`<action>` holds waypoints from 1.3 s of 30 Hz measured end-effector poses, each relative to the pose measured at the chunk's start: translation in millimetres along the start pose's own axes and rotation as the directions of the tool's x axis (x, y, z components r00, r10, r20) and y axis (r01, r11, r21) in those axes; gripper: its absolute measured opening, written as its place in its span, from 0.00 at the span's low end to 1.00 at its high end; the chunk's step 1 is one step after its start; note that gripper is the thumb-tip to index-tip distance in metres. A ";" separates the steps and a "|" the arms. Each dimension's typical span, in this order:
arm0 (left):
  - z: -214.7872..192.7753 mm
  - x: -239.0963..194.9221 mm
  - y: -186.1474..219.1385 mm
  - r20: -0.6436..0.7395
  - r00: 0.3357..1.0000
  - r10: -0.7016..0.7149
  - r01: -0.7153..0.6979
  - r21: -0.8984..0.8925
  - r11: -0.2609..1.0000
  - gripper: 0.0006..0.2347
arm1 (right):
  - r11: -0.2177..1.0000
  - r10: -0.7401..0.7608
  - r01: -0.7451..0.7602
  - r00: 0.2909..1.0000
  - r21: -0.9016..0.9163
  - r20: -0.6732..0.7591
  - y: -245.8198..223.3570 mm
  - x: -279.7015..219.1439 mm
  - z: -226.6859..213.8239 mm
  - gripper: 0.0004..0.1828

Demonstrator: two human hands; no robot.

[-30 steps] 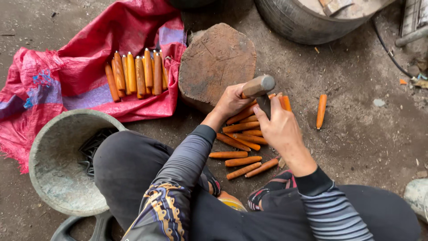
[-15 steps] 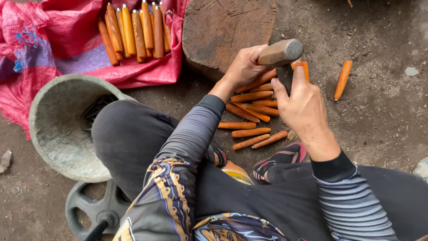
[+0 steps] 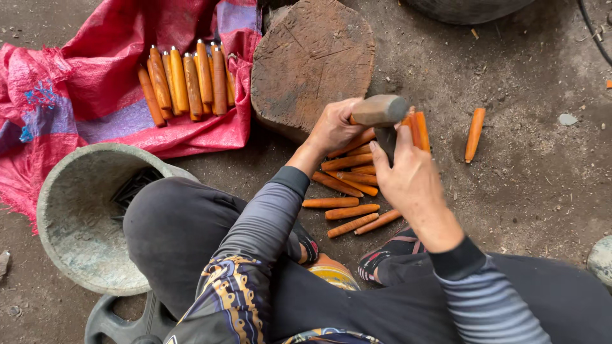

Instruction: The person sits on the ground and repeatedly hammers nails into small orange cylindrical objects using a hammer and a wooden stump as an anvil. Finished items are placed on a red sack nearby.

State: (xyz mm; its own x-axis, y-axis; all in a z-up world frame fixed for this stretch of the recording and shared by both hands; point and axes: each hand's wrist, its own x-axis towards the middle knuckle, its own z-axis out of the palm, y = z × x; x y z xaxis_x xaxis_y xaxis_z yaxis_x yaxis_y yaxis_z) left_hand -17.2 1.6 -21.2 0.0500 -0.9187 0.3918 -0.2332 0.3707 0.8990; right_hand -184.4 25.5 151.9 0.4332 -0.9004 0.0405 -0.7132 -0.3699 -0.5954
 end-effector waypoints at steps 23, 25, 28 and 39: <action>-7.0 15.8 15.4 -0.070 0.987 -0.146 0.154 0.117 0.981 0.10 | 0.979 0.178 -0.181 0.983 0.098 0.047 13.0 10.3 -12.8 0.23; -9.0 18.7 22.4 -0.076 0.916 -0.393 0.371 -0.211 0.905 0.13 | 0.919 0.323 -0.332 0.943 0.211 0.078 1.7 2.5 -33.4 0.21; -12.1 27.4 32.2 0.009 0.852 -0.523 0.474 -0.437 0.764 0.14 | 0.850 0.301 -0.267 0.954 0.455 -0.002 -10.8 -7.2 -58.4 0.14; -8.4 23.2 17.5 -0.018 0.996 -0.083 0.080 -0.149 0.986 0.11 | 0.761 0.071 -0.052 0.998 0.647 -0.003 -12.3 -20.8 -66.3 0.12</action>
State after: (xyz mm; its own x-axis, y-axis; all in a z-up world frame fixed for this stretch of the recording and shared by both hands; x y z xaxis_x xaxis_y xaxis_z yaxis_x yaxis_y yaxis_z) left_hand -11.9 -12.1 5.2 0.0869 -0.9437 0.3191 -0.0813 0.3126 0.9464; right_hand -221.2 33.6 211.6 0.3801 -0.9249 0.0008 -0.2090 -0.0868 -0.9741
